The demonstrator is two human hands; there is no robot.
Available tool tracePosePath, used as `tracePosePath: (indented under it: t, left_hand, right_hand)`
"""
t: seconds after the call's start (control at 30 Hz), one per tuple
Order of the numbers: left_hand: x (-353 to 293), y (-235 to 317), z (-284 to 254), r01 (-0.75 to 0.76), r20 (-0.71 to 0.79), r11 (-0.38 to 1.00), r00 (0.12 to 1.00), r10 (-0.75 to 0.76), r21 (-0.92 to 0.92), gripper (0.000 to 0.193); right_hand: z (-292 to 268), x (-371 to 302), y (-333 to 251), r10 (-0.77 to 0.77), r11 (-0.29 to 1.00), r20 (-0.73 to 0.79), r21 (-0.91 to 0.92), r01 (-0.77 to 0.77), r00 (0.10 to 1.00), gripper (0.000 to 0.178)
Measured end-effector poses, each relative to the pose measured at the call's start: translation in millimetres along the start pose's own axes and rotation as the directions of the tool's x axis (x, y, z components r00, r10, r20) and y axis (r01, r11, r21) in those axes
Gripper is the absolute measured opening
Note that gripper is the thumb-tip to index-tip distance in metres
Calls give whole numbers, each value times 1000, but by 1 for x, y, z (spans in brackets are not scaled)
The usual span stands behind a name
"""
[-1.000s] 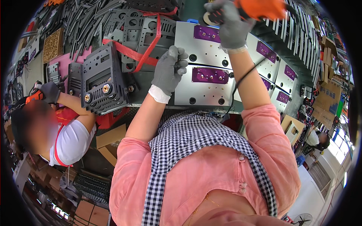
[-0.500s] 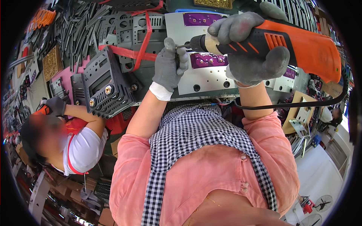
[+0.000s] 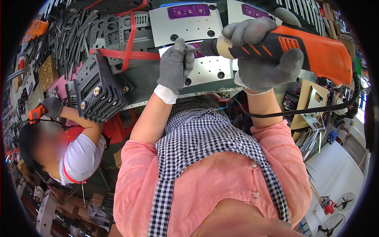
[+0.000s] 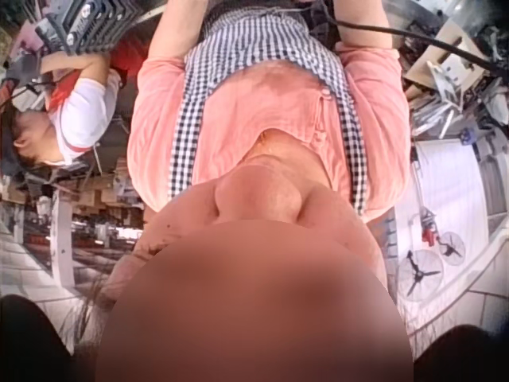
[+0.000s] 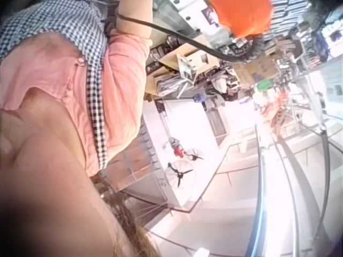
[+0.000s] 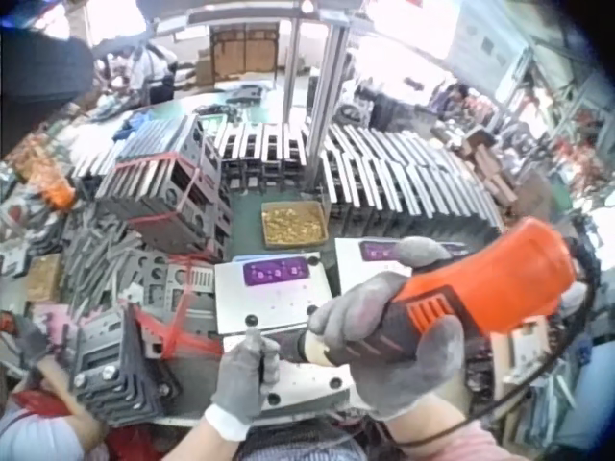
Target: Assemble metal chassis components and electronics for industrial solar inverters at a production station.
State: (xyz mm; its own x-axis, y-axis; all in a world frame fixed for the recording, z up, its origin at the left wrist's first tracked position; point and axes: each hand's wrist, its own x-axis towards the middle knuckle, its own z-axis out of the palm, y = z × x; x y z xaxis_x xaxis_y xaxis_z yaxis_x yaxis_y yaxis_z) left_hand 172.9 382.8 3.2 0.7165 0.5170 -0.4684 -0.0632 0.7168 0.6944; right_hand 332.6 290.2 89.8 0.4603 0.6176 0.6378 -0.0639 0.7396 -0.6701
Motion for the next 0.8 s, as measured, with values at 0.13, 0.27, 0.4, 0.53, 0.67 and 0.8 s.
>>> tracePosePath:
  t: [0.13,0.27,0.4,0.53,0.67,0.8]
  left_hand:
    - [-11,-25,21,20,21,998,1000,-19,-52,48]
    - [-22,-47,45,-59,28,998,998,60,-16,49]
    - [-32,-65,65,-107,-73,990,991,114,97,53]
    - [-36,-78,75,-78,-50,993,995,82,84,56]
    - [-32,-89,80,13,17,997,1000,-11,-75,53]
    - [-25,-93,76,61,-65,987,995,-71,-149,51]
  right_hand:
    - [-19,-15,-31,102,993,-70,-58,-106,992,71]
    - [-40,-27,-57,136,991,-69,-7,-137,988,68]
    - [-62,-33,-73,131,990,-61,-40,-133,990,69]
    - [-70,-37,-86,198,980,-81,36,-196,977,68]
    - [-52,-41,-91,180,984,-194,39,-176,964,66]
    - [-35,-44,-89,121,992,-292,54,-111,949,74]
